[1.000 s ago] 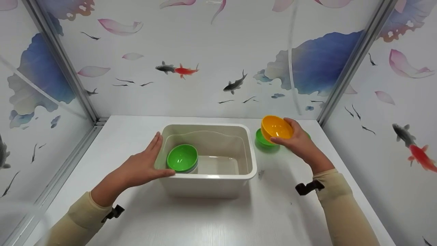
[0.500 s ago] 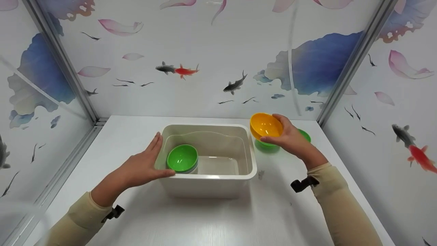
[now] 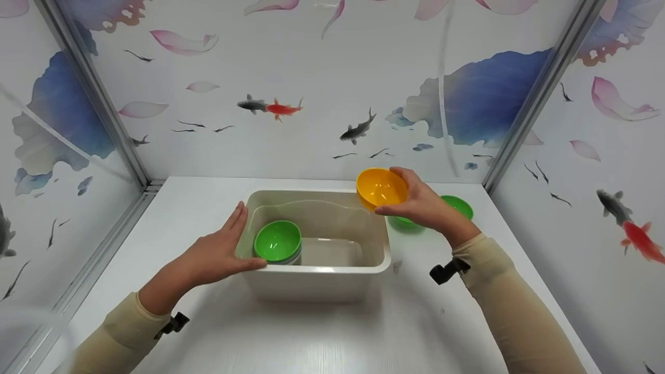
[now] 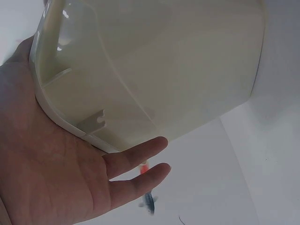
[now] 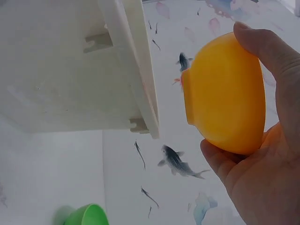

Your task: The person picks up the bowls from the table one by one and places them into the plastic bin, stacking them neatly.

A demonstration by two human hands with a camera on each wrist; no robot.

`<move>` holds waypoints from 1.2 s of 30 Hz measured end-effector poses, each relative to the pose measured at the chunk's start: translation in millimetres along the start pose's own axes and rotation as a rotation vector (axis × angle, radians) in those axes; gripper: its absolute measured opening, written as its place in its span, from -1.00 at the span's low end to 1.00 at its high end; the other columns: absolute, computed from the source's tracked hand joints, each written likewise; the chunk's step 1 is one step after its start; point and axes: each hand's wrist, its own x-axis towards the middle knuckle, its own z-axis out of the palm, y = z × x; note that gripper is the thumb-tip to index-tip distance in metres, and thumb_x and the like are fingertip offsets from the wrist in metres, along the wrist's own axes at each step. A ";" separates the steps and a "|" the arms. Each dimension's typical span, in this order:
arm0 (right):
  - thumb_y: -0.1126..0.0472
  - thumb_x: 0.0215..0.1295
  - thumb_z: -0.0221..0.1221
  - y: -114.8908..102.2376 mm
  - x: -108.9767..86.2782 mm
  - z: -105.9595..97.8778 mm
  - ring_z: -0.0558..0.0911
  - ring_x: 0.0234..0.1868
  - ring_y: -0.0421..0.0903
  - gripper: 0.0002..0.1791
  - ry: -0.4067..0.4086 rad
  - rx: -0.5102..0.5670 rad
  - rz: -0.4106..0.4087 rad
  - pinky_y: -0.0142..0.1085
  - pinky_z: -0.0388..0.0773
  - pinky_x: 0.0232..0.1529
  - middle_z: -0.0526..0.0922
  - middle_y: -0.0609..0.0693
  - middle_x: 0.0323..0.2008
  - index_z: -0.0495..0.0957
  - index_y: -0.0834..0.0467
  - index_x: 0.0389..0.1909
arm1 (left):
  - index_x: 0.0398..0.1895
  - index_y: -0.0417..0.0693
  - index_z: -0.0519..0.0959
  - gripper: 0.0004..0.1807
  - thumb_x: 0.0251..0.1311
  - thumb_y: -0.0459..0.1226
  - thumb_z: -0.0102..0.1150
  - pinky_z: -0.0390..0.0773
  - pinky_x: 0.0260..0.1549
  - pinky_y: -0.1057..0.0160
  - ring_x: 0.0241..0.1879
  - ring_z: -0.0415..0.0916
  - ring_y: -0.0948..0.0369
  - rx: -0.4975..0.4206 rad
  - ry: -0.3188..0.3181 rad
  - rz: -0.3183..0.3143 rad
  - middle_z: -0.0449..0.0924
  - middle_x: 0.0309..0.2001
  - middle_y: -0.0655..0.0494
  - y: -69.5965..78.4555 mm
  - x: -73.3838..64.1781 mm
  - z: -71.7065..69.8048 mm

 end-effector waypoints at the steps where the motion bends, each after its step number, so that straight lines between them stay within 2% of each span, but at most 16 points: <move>1: 0.08 0.35 0.56 -2.6 1.9 1.6 0.45 0.48 0.24 0.14 -0.008 0.008 -0.009 0.22 0.26 0.59 0.30 0.28 0.62 0.06 0.22 0.76 | 0.84 -0.19 -0.18 0.58 0.08 0.64 0.25 0.67 0.03 -0.15 0.18 0.70 -0.22 0.000 0.001 -0.001 -0.36 0.83 -0.11 0.0 0.0 0.1; 4: 0.08 0.33 0.57 -9.5 6.6 6.6 0.46 0.49 0.20 0.14 -0.030 0.028 -0.018 0.16 0.28 0.59 0.33 0.24 0.61 0.10 0.20 0.75 | 0.84 -0.19 -0.18 0.59 0.07 0.65 0.24 0.67 -0.01 -0.14 0.13 0.72 -0.21 0.002 0.000 -0.003 -0.36 0.83 -0.10 -0.3 0.3 0.5; 9: 0.02 0.30 0.60 -18.6 12.6 13.4 0.48 0.46 0.13 0.15 -0.061 0.022 -0.021 -0.24 0.46 0.46 0.39 0.16 0.57 0.11 0.12 0.75 | 0.83 -0.20 -0.17 0.60 0.06 0.66 0.23 0.68 -0.02 -0.14 0.09 0.73 -0.20 0.008 0.002 0.002 -0.36 0.83 -0.11 -0.2 -0.1 0.3; 11: 0.03 0.30 0.61 -21.4 15.0 15.5 0.49 0.45 0.14 0.16 -0.075 0.024 -0.028 -0.31 0.47 0.41 0.41 0.16 0.56 0.11 0.12 0.75 | 0.83 -0.21 -0.17 0.59 0.07 0.66 0.23 0.68 -0.03 -0.14 0.06 0.73 -0.18 0.006 0.002 0.003 -0.36 0.83 -0.11 -0.5 -0.2 0.4; 13: 0.03 0.29 0.61 -24.3 17.7 17.7 0.49 0.44 0.15 0.16 -0.086 0.012 -0.042 -0.26 0.47 0.42 0.42 0.18 0.55 0.12 0.13 0.75 | 0.83 -0.20 -0.18 0.59 0.07 0.65 0.23 0.67 -0.01 -0.14 0.04 0.74 -0.17 0.003 0.000 0.000 -0.38 0.83 -0.09 -0.4 -0.7 0.0; 15: 0.04 0.29 0.61 -27.2 20.8 20.0 0.49 0.44 0.16 0.16 -0.102 0.004 -0.054 -0.13 0.46 0.47 0.42 0.19 0.55 0.12 0.14 0.75 | 0.83 -0.20 -0.18 0.59 0.08 0.65 0.24 0.67 0.01 -0.15 0.04 0.74 -0.17 -0.001 -0.004 -0.002 -0.39 0.83 -0.08 -0.4 -1.3 -0.5; 19: 0.00 0.29 0.60 -33.6 27.2 25.3 0.49 0.45 0.14 0.16 -0.138 -0.022 -0.073 0.05 0.44 0.51 0.41 0.17 0.57 0.11 0.13 0.75 | 0.83 -0.20 -0.18 0.60 0.06 0.66 0.23 0.66 0.07 -0.18 0.13 0.71 -0.20 -0.004 -0.003 0.000 -0.39 0.82 -0.09 -0.5 -1.6 -0.5; 28: 0.00 0.23 0.63 -44.2 43.6 37.8 0.55 0.36 0.13 0.17 -0.185 -0.035 -0.122 0.03 0.54 0.40 0.46 0.15 0.52 0.15 0.10 0.73 | 0.84 -0.19 -0.20 0.60 0.06 0.66 0.23 0.67 0.09 -0.17 0.27 0.65 -0.21 -0.010 -0.007 0.000 -0.37 0.83 -0.10 -2.1 0.7 1.2; 36: -0.02 0.21 0.64 -54.4 59.3 48.8 0.53 0.38 0.13 0.20 -0.241 -0.036 -0.163 0.12 0.47 0.47 0.43 0.14 0.53 0.15 0.09 0.74 | 0.84 -0.18 -0.23 0.59 0.08 0.63 0.26 0.66 0.14 -0.18 0.27 0.64 -0.23 -0.020 -0.008 -0.005 -0.37 0.83 -0.09 -0.9 0.9 0.7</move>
